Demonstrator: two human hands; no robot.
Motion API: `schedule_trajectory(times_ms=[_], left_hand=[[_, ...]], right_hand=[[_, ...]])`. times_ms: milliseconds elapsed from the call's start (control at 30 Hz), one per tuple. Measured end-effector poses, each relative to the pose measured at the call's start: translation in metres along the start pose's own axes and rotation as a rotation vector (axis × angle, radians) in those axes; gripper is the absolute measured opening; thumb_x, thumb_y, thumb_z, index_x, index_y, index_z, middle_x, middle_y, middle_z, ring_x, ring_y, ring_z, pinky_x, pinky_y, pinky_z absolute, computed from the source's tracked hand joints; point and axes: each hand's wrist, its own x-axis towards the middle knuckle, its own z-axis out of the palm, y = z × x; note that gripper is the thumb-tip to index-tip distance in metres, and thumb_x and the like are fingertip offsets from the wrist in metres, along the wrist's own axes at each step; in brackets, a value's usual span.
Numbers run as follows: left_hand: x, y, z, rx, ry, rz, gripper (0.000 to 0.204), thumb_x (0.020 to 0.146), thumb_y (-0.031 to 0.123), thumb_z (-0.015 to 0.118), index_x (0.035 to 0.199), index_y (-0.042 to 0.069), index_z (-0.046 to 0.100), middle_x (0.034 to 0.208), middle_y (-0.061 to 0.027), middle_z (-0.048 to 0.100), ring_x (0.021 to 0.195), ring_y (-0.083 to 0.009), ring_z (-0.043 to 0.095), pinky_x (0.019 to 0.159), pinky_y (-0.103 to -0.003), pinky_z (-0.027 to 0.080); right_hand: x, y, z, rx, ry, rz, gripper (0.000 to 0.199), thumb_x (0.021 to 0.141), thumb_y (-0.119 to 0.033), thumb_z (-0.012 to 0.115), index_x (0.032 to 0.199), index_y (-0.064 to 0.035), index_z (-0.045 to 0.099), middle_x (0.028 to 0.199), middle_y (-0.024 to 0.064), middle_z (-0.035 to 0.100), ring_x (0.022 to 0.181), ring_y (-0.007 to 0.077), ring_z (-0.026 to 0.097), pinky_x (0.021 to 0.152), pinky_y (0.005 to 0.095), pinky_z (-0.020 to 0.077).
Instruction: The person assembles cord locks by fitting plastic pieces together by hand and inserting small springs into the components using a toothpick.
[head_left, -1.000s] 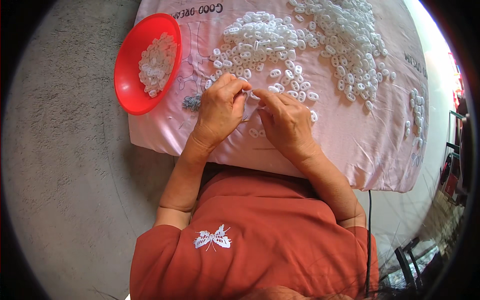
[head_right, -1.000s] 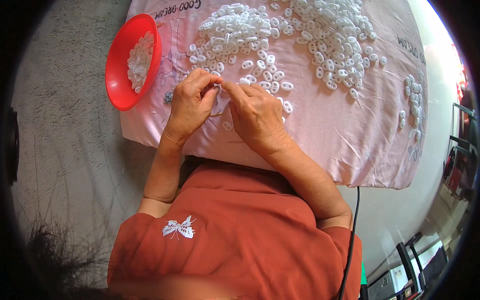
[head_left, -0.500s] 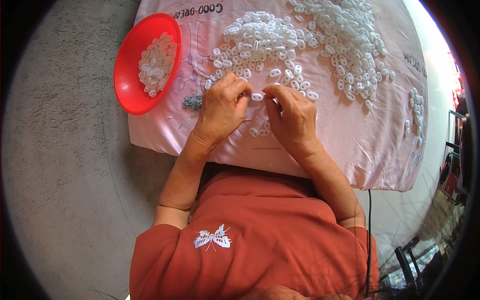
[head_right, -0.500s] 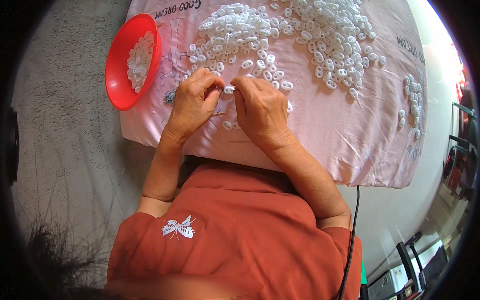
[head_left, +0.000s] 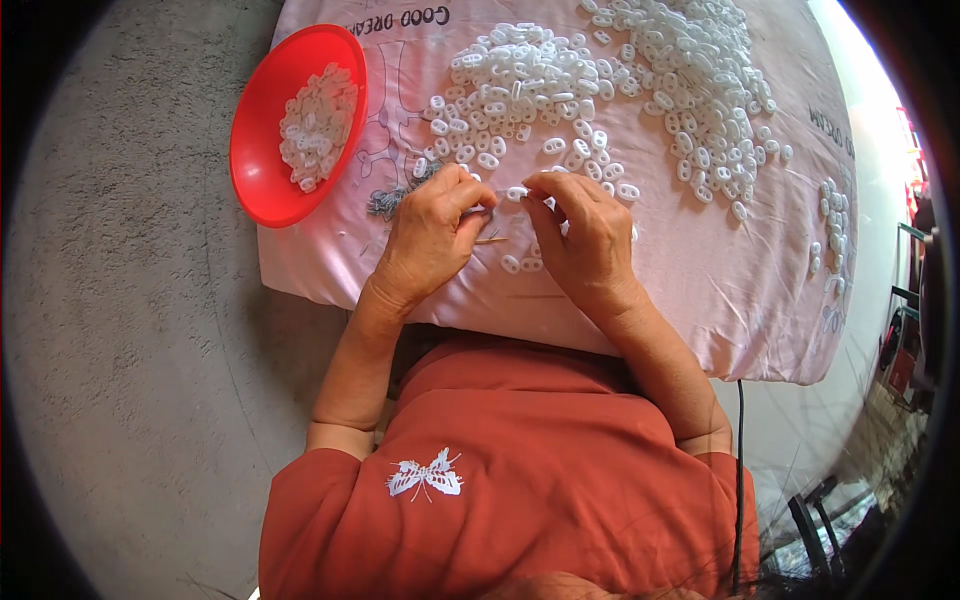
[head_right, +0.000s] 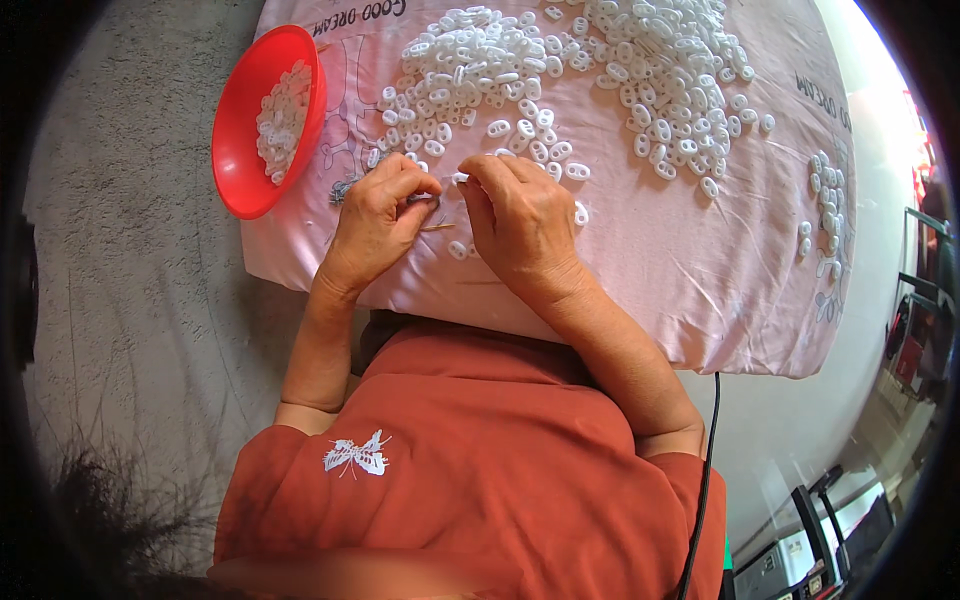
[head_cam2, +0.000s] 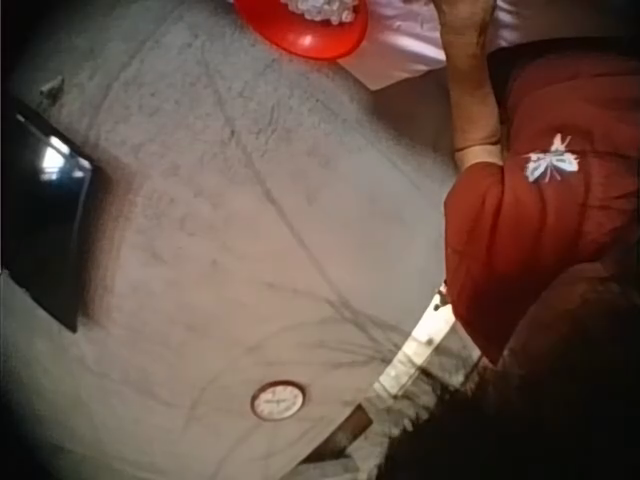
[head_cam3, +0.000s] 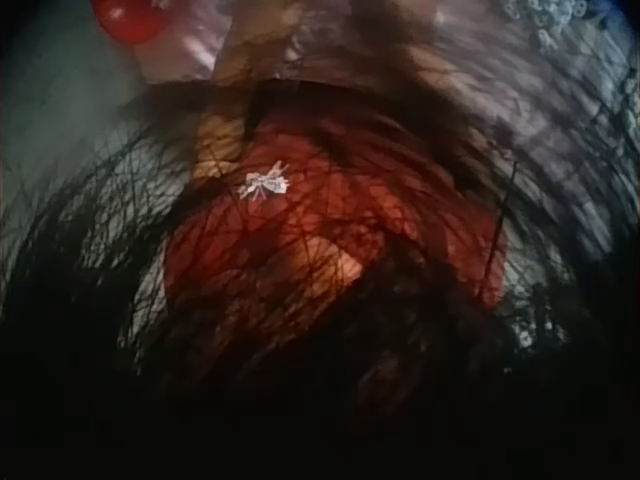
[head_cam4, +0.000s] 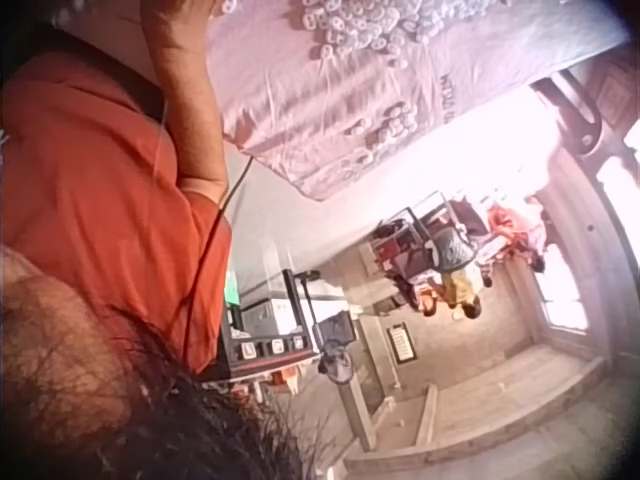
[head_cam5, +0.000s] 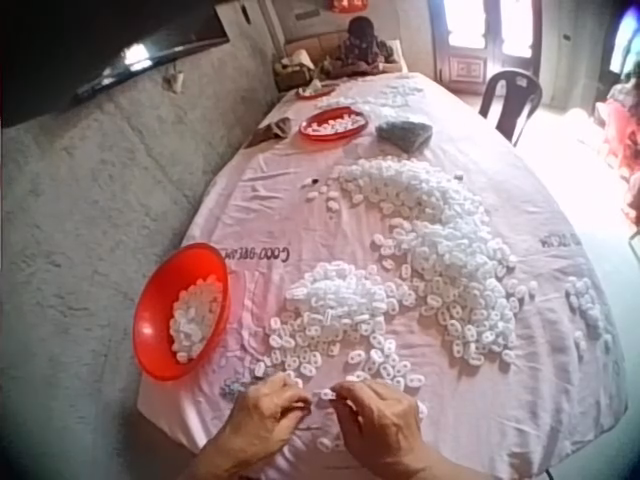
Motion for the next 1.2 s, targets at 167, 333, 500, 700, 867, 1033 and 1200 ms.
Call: schedule_trajectory(times_ms=[167,333,500,700,867,1033,1200], left_hand=[[0.001,0.003,-0.004,0.064,-0.047,0.008,0.009,0.082,-0.001,0.067,0.090,0.002,0.063,0.090,-0.0123,0.060,0.080,-0.0326,0.064,0.070,-0.041,0.051],[0.000,0.009,-0.005,-0.098,-0.027,-0.109,0.007,0.087,-0.002,0.065,0.093,0.001,0.062,0.087,-0.0083,0.060,0.077,-0.0209,0.061,0.070,-0.032,0.049],[-0.004,0.014,-0.004,-0.283,-0.049,-0.245,0.003,0.094,-0.001,0.063,0.097,0.000,0.062,0.088,-0.0004,0.060,0.079,-0.0057,0.055,0.071,-0.023,0.047],[-0.006,0.018,0.002,-0.355,-0.030,-0.262,0.004,0.092,0.001,0.062,0.096,-0.001,0.062,0.085,-0.0086,0.062,0.076,-0.0157,0.062,0.069,-0.030,0.050],[-0.009,0.017,0.006,-0.402,-0.011,-0.226,0.006,0.094,0.000,0.058,0.099,-0.001,0.061,0.086,-0.0105,0.063,0.076,-0.0180,0.063,0.069,-0.031,0.051],[-0.011,0.019,0.009,-0.418,-0.007,-0.276,0.006,0.095,0.001,0.057,0.100,-0.001,0.059,0.085,-0.0119,0.063,0.076,-0.0196,0.063,0.069,-0.033,0.051],[-0.012,0.023,0.006,-0.378,0.008,-0.257,0.005,0.095,0.001,0.058,0.099,-0.001,0.059,0.085,-0.0132,0.063,0.074,-0.0210,0.062,0.068,-0.034,0.050]], right_hand=[[-0.001,0.001,0.001,0.021,-0.022,0.005,0.013,0.085,0.000,0.071,0.097,-0.0025,0.068,0.090,0.0112,0.071,0.073,0.0233,0.070,0.060,0.0321,0.0547],[-0.003,-0.001,0.004,0.088,-0.042,0.020,0.014,0.086,-0.002,0.072,0.099,-0.0030,0.067,0.087,0.0104,0.073,0.071,0.0218,0.072,0.061,0.0310,0.0550],[-0.005,-0.006,0.005,0.300,-0.104,0.192,0.017,0.086,-0.001,0.073,0.101,-0.0024,0.065,0.086,0.0090,0.074,0.071,0.0162,0.073,0.063,0.0280,0.0565],[-0.004,-0.006,0.004,0.367,-0.121,0.234,0.021,0.084,0.002,0.075,0.101,-0.0019,0.064,0.086,0.0082,0.075,0.076,0.0135,0.074,0.066,0.0264,0.0579],[-0.005,-0.006,0.005,0.372,-0.093,0.238,0.022,0.084,0.003,0.074,0.103,-0.0021,0.064,0.086,0.0085,0.075,0.078,0.0139,0.074,0.067,0.0264,0.0581],[-0.005,-0.007,0.004,0.407,-0.125,0.276,0.025,0.085,0.005,0.072,0.108,-0.0020,0.062,0.088,0.0095,0.075,0.080,0.0122,0.073,0.069,0.0259,0.0578],[-0.006,-0.004,0.005,0.583,-0.163,0.401,0.028,0.087,0.006,0.070,0.112,-0.0017,0.060,0.093,0.0083,0.075,0.084,0.0099,0.071,0.071,0.0238,0.0563]])
